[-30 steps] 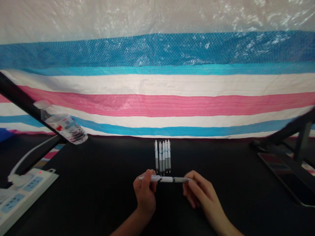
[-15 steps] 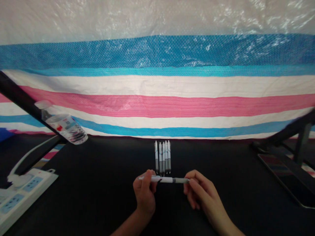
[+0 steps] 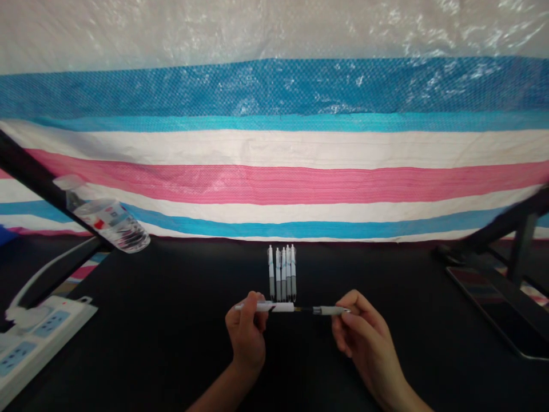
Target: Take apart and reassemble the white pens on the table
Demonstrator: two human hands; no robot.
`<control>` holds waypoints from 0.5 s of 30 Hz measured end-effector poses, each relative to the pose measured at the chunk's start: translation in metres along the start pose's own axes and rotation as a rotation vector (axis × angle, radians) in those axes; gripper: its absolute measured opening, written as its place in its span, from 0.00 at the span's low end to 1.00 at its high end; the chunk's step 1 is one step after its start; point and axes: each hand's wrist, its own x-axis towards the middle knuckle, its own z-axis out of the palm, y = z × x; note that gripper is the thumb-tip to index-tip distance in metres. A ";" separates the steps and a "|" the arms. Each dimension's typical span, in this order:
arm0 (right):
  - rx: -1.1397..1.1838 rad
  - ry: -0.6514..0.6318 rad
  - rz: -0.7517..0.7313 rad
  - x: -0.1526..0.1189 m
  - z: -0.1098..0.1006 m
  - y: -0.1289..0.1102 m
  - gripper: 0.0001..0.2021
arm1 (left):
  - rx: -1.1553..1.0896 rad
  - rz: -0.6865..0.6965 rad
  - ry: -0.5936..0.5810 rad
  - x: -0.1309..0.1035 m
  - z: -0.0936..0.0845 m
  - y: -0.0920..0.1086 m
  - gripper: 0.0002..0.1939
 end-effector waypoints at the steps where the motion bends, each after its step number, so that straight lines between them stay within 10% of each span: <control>1: -0.001 0.024 -0.031 0.000 -0.001 0.000 0.11 | 0.003 -0.001 0.005 0.000 0.000 0.001 0.27; 15: -0.005 0.125 -0.100 0.001 -0.007 0.004 0.09 | -0.052 -0.051 0.013 0.004 0.002 0.001 0.29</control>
